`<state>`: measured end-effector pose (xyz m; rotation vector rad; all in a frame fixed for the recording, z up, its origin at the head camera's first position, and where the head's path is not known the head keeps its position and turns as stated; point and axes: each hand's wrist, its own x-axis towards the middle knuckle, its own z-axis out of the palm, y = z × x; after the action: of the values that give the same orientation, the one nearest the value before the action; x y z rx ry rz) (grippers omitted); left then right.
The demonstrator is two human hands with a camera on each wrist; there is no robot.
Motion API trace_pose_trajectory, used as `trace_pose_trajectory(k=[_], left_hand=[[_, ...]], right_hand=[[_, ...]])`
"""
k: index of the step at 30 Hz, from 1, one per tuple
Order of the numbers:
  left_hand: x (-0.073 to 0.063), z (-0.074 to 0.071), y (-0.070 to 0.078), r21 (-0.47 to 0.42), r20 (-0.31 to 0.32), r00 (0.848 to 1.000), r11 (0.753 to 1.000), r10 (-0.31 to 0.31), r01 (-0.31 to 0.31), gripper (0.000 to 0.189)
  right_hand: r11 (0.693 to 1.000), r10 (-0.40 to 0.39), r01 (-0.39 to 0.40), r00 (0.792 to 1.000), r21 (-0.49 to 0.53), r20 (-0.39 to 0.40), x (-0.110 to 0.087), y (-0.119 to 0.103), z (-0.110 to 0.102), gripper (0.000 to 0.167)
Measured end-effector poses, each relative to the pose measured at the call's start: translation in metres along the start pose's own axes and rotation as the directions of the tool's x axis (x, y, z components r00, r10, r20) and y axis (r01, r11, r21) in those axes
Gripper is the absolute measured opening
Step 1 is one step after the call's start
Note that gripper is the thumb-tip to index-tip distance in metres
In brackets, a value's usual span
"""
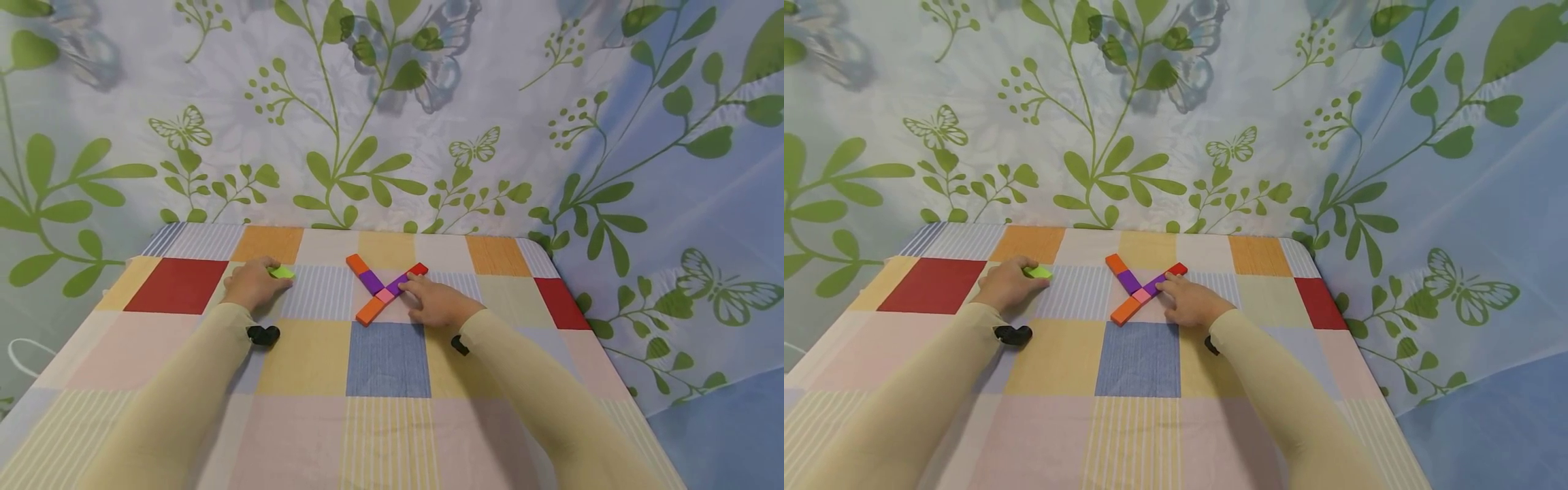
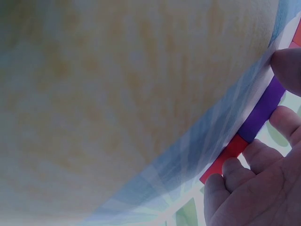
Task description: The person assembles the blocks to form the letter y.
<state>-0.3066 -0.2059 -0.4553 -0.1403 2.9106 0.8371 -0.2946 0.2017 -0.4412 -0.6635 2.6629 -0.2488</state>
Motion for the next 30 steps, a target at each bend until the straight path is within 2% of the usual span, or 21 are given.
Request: trace_pose_trajectory(k=[10,20,30], left_hand=[[0.0009,0.0011,0.0002,0.05,-0.005,1.0,0.999,0.0,0.0,0.063],[0.001,0.0048,0.0014,0.047,-0.004,1.0,0.999,0.008,-0.008,0.064],[-0.0021,0.0009,0.0011,0.069,-0.021,1.0,0.998,0.004,-0.002,0.063]], right_hand=[[0.999,-0.033,0.033,0.999,-0.013,-0.007,0.0013,0.0022,0.0015,0.068],[1.0,-0.01,0.01,1.0,-0.009,-0.003,-0.0029,0.0023,-0.0002,0.067],[1.0,-0.012,0.012,1.0,0.002,-0.013,-0.0002,0.0005,0.0023,0.068]])
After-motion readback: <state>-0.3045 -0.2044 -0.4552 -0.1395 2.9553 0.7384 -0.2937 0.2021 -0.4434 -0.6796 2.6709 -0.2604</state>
